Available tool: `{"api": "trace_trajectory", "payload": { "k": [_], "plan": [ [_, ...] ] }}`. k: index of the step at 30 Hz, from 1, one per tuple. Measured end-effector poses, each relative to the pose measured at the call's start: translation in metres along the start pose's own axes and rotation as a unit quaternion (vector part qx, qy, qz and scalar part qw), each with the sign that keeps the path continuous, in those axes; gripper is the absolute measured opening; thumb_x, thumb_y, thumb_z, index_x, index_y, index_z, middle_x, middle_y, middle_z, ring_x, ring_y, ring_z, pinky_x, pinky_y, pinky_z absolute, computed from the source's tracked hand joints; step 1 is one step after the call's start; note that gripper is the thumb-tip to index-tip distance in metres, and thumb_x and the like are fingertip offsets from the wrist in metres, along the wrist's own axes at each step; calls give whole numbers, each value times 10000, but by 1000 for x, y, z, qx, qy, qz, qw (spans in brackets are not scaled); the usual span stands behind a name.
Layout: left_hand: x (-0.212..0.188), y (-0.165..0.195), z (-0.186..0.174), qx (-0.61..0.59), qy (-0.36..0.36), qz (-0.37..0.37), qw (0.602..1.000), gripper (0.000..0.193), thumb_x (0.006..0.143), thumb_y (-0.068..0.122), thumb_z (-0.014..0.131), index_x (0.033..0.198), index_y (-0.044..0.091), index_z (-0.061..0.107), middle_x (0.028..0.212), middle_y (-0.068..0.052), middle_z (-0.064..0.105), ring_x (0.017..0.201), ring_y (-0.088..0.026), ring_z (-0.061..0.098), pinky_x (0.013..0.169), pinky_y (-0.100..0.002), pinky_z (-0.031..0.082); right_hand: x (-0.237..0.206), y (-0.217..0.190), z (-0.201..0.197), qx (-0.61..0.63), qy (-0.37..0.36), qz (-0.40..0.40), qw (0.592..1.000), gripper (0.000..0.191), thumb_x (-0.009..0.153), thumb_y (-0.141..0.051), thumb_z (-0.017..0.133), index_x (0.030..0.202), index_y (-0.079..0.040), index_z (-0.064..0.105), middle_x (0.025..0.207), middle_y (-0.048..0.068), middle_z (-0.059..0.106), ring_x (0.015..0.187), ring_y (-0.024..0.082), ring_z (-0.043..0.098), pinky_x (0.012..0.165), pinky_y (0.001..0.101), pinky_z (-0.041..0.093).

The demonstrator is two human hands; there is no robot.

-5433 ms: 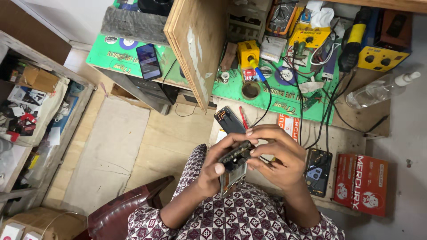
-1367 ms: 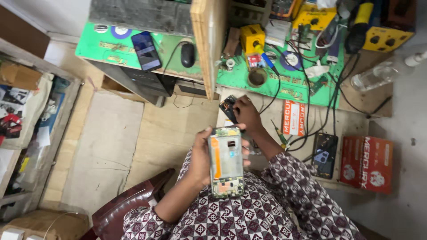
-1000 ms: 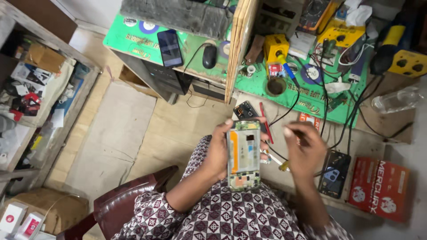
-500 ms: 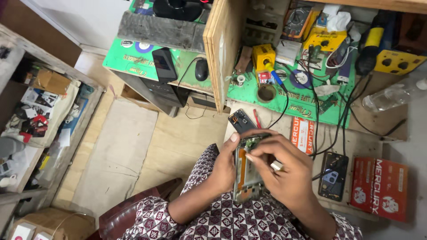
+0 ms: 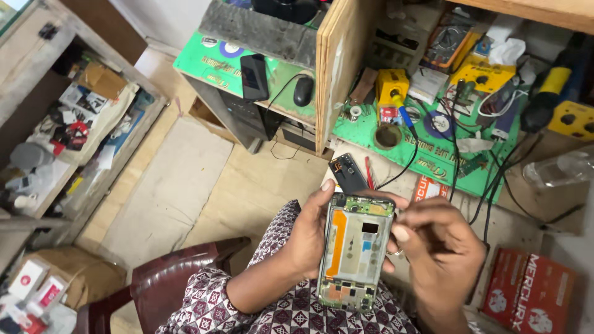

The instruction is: The person disassembles a smartphone at a repair workbench, prying off the back cover and battery, then uses a screwdriver to unscrew and remove the internal board. They handle the exposed chassis and flex cables while working through the phone's internals.

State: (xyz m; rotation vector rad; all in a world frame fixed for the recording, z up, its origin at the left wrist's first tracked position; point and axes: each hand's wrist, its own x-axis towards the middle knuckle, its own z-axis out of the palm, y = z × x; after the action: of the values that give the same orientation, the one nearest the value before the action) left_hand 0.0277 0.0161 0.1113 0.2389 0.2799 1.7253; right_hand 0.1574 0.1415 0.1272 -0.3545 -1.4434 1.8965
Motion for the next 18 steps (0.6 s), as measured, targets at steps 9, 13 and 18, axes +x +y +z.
{"api": "trace_trajectory", "payload": {
  "k": [9,13,18],
  "plan": [
    [-9,0,17,135,37,86,986,778,1067,621,352,1545,9,409,1312,-191,605,1014,-294,693,866,-504,612,20,-9,0,-291,-115,-125,941,386,827,23,782,1207,-25,732,1229,90,602,1042,147,576,865,263,477],
    [-15,1,14,181,54,96,977,751,1062,616,341,1503,15,436,1327,-184,588,1155,-243,644,933,-457,592,12,-9,13,-355,-109,-166,914,419,773,16,808,1183,-32,734,1233,96,610,925,131,603,809,253,498],
    [-22,-3,12,272,66,130,951,708,1071,595,365,1465,15,466,1375,-164,561,1283,-232,581,1087,-390,507,3,-8,24,-378,-96,-228,892,341,768,3,860,1093,-47,769,1178,92,652,896,146,646,792,273,544]
  ]
}}
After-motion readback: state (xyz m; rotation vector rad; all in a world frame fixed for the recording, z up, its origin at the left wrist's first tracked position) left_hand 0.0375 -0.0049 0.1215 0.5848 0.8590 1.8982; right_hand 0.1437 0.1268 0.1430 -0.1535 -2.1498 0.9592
